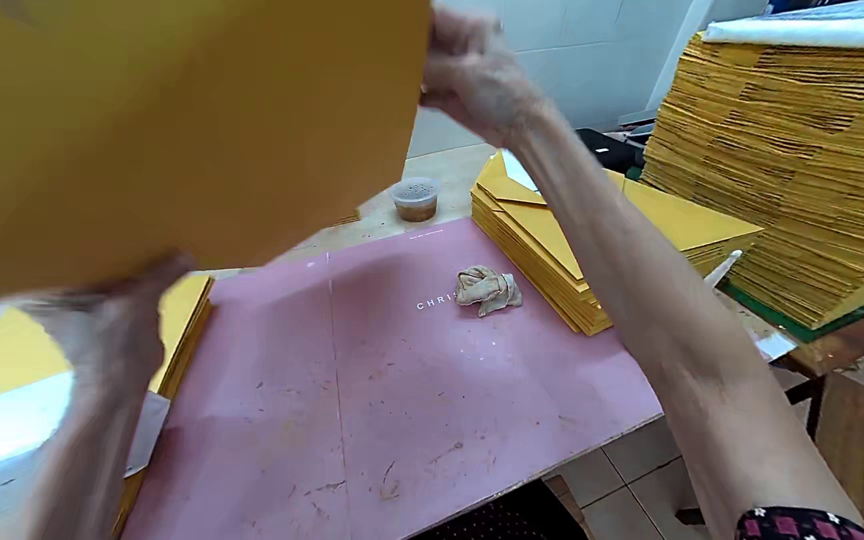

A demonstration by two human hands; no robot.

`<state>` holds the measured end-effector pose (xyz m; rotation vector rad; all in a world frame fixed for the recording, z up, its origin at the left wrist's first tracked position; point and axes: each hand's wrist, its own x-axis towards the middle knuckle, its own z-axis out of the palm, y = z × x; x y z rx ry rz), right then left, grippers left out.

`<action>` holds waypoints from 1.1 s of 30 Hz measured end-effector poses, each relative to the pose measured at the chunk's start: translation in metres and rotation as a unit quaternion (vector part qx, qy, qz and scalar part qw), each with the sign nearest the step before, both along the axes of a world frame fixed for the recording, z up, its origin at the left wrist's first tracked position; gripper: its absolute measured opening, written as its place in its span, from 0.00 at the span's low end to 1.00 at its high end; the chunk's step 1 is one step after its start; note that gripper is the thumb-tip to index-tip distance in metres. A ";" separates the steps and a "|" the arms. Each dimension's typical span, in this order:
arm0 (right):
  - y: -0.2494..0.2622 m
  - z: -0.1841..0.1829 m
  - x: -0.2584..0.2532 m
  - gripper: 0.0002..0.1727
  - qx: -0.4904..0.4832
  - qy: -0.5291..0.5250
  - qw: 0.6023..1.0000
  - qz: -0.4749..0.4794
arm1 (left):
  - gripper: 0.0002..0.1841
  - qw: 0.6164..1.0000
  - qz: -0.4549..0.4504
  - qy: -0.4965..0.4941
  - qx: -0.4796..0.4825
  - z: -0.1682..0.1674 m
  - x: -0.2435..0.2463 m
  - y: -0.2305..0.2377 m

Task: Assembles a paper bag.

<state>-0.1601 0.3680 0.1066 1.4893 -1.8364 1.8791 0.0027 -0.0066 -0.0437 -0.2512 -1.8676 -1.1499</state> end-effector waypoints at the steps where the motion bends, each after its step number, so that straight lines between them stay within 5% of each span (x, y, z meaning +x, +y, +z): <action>1: 0.005 -0.022 0.006 0.09 -0.003 -0.009 1.000 -0.023 | 0.29 0.993 0.083 -0.067 -0.053 -0.011 0.014 0.013; 4: 0.019 -0.092 0.033 0.08 0.010 -0.042 0.995 -0.094 | 0.28 0.932 0.138 -0.284 -0.180 -0.047 0.066 0.037; 8: 0.042 -0.190 0.070 0.13 0.090 -0.075 0.990 -0.076 | 0.24 0.949 -0.006 -0.070 -0.307 -0.089 0.079 0.028; 11: 0.059 -0.231 0.098 0.17 0.163 -0.136 0.973 -0.086 | 0.20 0.942 -0.021 -0.065 -0.328 -0.104 0.096 0.034; 16: 0.087 -0.225 0.084 0.22 0.291 -0.054 0.921 -0.253 | 0.19 0.921 -0.034 -0.059 -0.383 -0.126 0.103 0.049; 22: 0.078 -0.222 0.130 0.23 0.305 -0.087 0.928 -0.197 | 0.19 0.911 -0.087 -0.060 -0.398 -0.124 0.080 0.065; 30: 0.072 -0.237 0.137 0.23 0.385 0.097 0.878 -0.267 | 0.28 0.845 -0.150 -0.247 -0.451 -0.089 0.076 0.069; 33: 0.069 -0.240 0.142 0.23 0.405 0.130 0.862 -0.277 | 0.26 0.853 -0.115 -0.227 -0.455 -0.067 0.075 0.086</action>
